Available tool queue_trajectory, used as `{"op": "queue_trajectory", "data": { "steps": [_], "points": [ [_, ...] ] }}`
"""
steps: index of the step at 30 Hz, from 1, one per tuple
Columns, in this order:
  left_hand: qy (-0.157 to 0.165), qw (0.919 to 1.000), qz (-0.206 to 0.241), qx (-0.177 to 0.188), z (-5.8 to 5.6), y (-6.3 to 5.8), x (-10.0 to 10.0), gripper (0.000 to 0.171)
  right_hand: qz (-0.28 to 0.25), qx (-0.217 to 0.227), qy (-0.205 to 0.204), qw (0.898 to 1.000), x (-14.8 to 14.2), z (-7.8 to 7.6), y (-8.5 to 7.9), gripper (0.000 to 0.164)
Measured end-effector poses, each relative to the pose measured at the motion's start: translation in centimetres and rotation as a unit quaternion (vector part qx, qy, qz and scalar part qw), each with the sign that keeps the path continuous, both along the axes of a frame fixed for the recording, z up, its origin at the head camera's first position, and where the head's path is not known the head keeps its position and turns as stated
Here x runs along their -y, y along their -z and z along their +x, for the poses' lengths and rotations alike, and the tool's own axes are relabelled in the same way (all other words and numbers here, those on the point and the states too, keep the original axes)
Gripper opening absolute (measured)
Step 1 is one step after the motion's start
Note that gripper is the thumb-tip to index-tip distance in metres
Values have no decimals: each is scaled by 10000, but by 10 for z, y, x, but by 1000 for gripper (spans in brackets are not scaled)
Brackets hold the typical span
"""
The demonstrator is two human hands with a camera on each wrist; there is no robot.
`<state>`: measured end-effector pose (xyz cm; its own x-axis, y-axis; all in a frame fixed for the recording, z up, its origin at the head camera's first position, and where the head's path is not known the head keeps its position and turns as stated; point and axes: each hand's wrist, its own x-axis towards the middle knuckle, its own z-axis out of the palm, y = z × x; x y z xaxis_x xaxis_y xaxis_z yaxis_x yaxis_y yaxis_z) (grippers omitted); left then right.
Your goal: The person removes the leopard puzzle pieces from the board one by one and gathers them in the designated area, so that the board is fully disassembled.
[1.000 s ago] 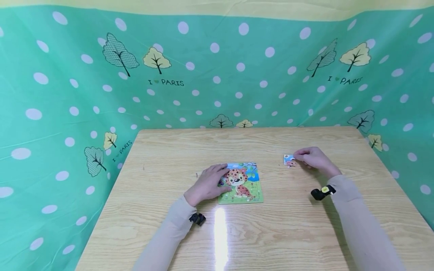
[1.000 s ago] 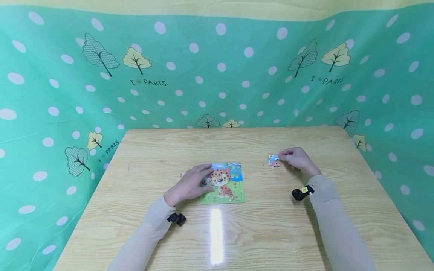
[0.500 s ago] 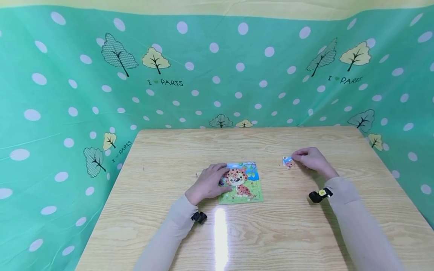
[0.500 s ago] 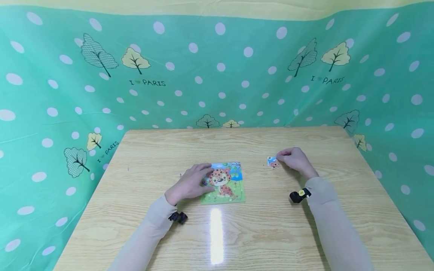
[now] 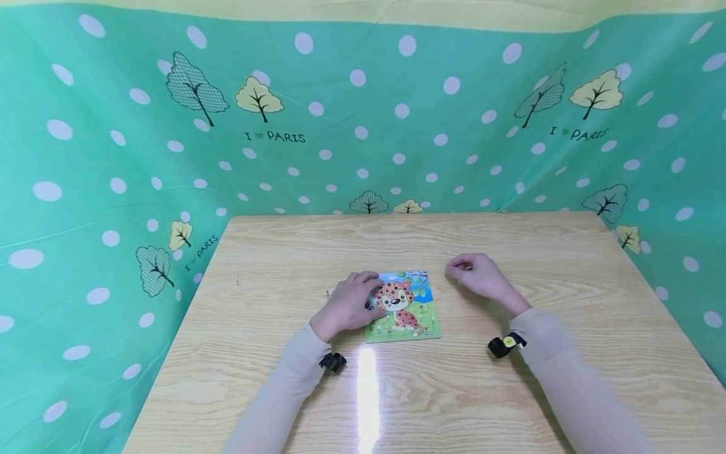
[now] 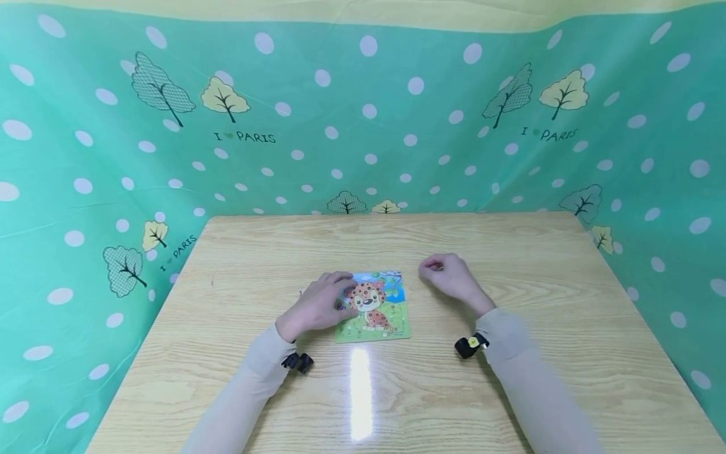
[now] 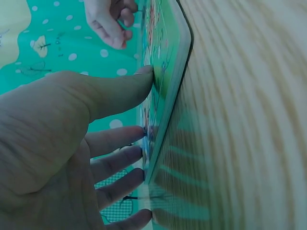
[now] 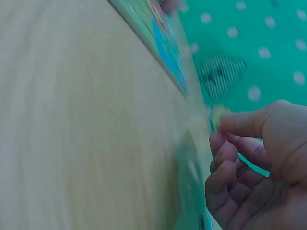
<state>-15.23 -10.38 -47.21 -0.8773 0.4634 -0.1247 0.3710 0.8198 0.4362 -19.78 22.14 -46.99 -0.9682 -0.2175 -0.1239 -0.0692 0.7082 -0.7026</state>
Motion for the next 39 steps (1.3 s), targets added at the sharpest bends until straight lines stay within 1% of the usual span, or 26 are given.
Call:
{"op": "queue_trajectory", "data": {
  "steps": [5, 8, 11, 15, 17, 21, 27, 30, 36, 39],
  "points": [
    [23, 10000, 63, 14, 0, 0, 0, 74, -67, -123, -478, 9988, 36, 9, 3, 26],
    [20, 10000, 84, 18, 0, 1, -1, 75, -67, -220, -829, 9963, 54, 12, 4, 27],
    [3, 9999, 99, 27, -1, 2, -1, 75, 45, -189, -1212, 9924, 68, 14, 5, 38],
    [-14, 9999, 99, 53, -1, 0, -3, 76, 345, -117, -1447, 9888, 81, 16, 3, 57],
    [0, 10000, 84, 40, -1, 0, -4, 76, 463, -147, -1495, 9876, 85, 16, 1, 61],
    [29, 10000, 13, -13, -2, 0, -5, 76, 728, -153, -1598, 9844, 89, 14, -3, 60],
    [-30, 10000, -14, 17, -2, -2, -5, 77, 1151, 160, -1626, 9798, 101, 9, -19, 63],
    [-59, 10000, -10, 16, -2, -4, -4, 76, 1314, 268, -1587, 9782, 107, 5, -24, 62],
    [-74, 10000, 9, -56, -2, -4, -4, 75, 1523, 618, -1409, 9763, 116, -2, -26, 57],
    [-108, 9999, 37, -47, -2, -3, -4, 76, 1503, 785, -1386, 9757, 117, -4, -24, 56]
  ]
}}
